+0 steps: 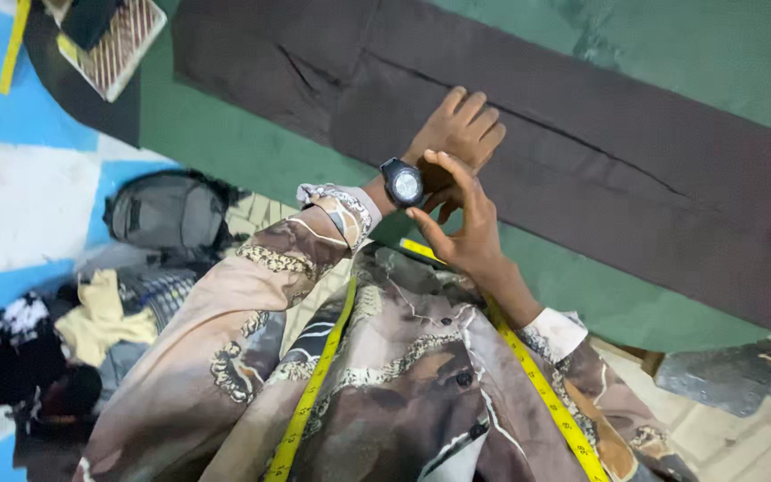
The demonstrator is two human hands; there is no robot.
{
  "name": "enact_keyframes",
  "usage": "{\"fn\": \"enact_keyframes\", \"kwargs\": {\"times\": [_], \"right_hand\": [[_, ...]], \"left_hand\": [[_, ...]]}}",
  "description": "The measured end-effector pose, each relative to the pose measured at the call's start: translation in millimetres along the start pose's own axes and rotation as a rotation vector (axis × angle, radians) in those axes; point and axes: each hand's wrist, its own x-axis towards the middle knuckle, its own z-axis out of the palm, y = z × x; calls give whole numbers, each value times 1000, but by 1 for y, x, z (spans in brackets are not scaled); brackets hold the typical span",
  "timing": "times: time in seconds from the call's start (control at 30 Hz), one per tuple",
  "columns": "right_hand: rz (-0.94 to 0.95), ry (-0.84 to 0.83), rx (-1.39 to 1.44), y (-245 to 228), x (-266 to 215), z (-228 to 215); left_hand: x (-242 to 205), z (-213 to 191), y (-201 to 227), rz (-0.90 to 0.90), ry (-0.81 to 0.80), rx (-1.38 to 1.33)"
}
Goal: The person folds a brown garment on a green worktable, aligns edges, and uses scissors to trim a small section. The person then folds the garment into a compact rectangle and places it on the table.
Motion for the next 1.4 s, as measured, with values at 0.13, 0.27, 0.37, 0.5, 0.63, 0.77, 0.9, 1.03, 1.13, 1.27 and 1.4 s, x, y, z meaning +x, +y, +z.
{"fn": "enact_keyframes", "kwargs": {"times": [0.13,0.27,0.37,0.5,0.63,0.77,0.9,1.03,1.13,1.27,1.4], "right_hand": [[-30,-43,49,-5,-23,-23],[-48,-27,18,6,-47,-29],[-43,66,-83,39,-67,-28],[171,-62,-649,118,-96,-40],[442,-267,-1024,190,-153,-107],[787,-147,-1156,208,-213,-200],[953,62,-1150,208,-243,-258],[807,135,-1172,224,-227,-282],[824,2,-1172,233,-226,-306],[925,-12,-1176,247,-223,-390],[884,-28,-1137,254,-249,-470]], "left_hand": [[-3,-11,32,-46,0,5],[-6,-6,47,-58,-8,24],[-17,15,48,-120,-66,-20],[-44,51,52,-484,-131,-364],[-78,98,51,-605,-712,-141],[-109,130,37,-488,-560,-161],[-115,135,43,-511,-536,-168],[-88,135,80,-614,-529,-134],[-64,144,132,-559,-540,-74],[-16,161,190,-579,-530,-111],[21,165,263,-623,-563,-122]]}}
